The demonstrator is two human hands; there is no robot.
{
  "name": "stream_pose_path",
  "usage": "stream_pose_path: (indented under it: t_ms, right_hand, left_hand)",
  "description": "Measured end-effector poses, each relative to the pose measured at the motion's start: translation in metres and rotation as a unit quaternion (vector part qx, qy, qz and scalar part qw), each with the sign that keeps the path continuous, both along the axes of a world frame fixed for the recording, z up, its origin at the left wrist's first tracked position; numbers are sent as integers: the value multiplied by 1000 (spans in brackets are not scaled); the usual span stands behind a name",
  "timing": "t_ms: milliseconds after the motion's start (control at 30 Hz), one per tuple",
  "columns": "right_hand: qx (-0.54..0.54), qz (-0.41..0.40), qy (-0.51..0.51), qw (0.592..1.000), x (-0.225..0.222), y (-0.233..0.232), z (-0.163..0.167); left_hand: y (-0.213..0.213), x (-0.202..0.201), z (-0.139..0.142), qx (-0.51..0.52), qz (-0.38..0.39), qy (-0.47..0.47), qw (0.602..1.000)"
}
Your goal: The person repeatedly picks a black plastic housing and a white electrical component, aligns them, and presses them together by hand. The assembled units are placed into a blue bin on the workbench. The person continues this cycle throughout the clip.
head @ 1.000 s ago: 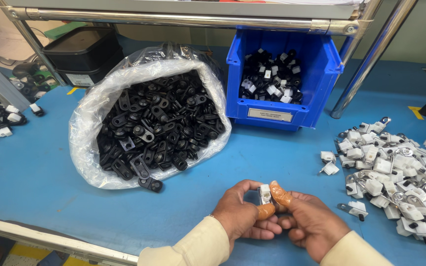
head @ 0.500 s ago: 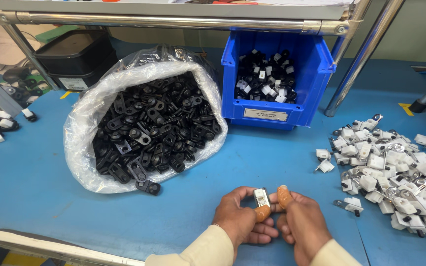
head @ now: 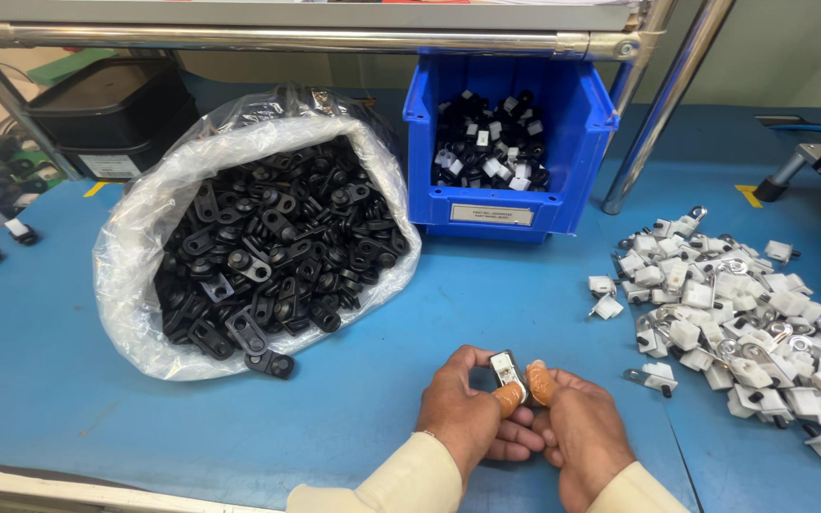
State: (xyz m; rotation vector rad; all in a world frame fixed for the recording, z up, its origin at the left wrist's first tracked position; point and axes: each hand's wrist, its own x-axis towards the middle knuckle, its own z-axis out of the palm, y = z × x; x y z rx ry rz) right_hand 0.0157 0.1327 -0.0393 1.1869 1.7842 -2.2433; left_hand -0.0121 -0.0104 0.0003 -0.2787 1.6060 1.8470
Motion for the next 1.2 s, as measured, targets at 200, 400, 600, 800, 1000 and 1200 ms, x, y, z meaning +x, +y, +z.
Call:
stream_pose_path:
  t_ms: [200, 400, 600, 800, 1000, 1200]
  right_hand:
    - [-16, 40, 2, 999, 13, 3, 10]
    - [26, -12, 37, 999, 9, -14, 3]
    - [-13, -31, 1, 999, 6, -14, 14]
    - [6, -31, 36, 999, 6, -25, 19]
    - [-34, -52, -11, 998, 1, -17, 22]
    - [-28, 8, -9, 1000, 7, -6, 16]
  left_hand:
    - [-1, 3, 0, 34, 6, -25, 999]
    - [9, 8, 6, 19, 58, 14, 998]
    - [5, 7, 9, 38, 75, -10, 996]
    - [10, 8, 12, 30, 110, -11, 993]
    - [13, 7, 14, 54, 127, -52, 989]
    - [11, 1, 11, 54, 104, -66, 991]
